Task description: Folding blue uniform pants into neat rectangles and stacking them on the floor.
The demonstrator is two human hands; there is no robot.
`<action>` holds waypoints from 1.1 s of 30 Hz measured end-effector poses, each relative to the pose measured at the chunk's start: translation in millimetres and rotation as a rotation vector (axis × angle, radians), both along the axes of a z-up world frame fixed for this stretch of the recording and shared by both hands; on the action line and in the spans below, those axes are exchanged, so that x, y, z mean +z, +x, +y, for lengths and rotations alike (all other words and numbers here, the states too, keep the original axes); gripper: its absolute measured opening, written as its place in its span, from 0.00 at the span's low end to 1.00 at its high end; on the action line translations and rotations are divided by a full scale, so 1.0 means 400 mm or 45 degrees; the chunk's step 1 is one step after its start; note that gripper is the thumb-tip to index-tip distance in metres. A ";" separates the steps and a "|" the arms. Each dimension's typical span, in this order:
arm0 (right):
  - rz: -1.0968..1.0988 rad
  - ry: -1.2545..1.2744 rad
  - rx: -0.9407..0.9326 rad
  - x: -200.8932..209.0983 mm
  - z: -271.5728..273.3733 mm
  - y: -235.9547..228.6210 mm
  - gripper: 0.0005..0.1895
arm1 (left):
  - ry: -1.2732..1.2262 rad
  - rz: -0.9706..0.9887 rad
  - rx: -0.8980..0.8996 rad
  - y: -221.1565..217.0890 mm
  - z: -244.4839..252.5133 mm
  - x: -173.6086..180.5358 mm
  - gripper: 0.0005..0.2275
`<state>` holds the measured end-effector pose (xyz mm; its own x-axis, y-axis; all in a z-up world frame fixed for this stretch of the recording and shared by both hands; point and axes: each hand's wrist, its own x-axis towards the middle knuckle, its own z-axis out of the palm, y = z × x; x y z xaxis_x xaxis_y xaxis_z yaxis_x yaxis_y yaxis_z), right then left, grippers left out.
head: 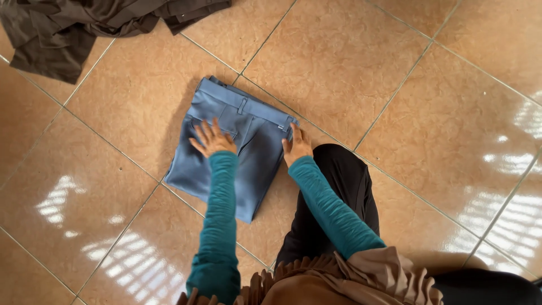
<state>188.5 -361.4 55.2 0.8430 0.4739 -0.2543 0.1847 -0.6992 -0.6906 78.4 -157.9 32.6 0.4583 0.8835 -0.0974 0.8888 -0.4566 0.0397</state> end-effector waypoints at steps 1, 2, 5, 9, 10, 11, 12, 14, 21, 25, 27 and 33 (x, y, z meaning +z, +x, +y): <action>-0.072 -0.099 0.108 0.067 -0.001 0.008 0.29 | 0.029 -0.009 -0.024 0.016 -0.053 -0.007 0.26; -0.069 -0.096 0.096 0.046 -0.002 0.013 0.29 | 0.031 -0.006 -0.036 0.021 -0.097 -0.035 0.26; -0.389 -0.353 0.277 -0.004 -0.005 0.017 0.31 | 0.147 -0.315 -0.218 0.026 -0.209 -0.091 0.24; -0.468 -0.423 0.402 -0.036 -0.018 -0.002 0.32 | -0.087 -0.289 -0.258 0.023 -0.270 -0.073 0.24; -0.470 -0.429 0.409 -0.045 -0.020 -0.006 0.32 | -0.135 -0.264 -0.245 0.023 -0.276 -0.062 0.24; -0.466 -0.427 0.390 -0.039 -0.020 -0.003 0.32 | -0.132 -0.261 -0.264 0.026 -0.271 -0.064 0.24; -0.415 -0.440 0.415 -0.034 -0.020 0.000 0.32 | -0.137 -0.214 -0.268 0.029 -0.267 -0.065 0.24; -0.364 -0.448 0.420 -0.027 -0.019 0.011 0.32 | -0.134 -0.167 -0.290 0.045 -0.259 -0.072 0.25; -0.388 -0.409 0.187 -0.018 -0.114 0.142 0.32 | -0.049 -0.233 -0.457 0.228 -0.330 -0.002 0.24; -0.343 -0.497 0.007 -0.075 -0.271 0.265 0.33 | -0.200 -0.214 -0.654 0.370 -0.478 0.068 0.25; -0.274 -0.560 -0.057 -0.070 -0.363 0.295 0.33 | -0.281 -0.161 -0.775 0.425 -0.548 0.059 0.25; -0.125 -0.658 -0.243 -0.062 -0.573 0.308 0.32 | -0.278 0.023 -1.020 0.488 -0.753 0.048 0.25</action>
<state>311.6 -590.6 30.2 0.9332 0.1448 -0.3288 0.0678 -0.9697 -0.2348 273.7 -459.0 51.8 0.9374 0.2504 -0.2422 0.2989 -0.9352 0.1901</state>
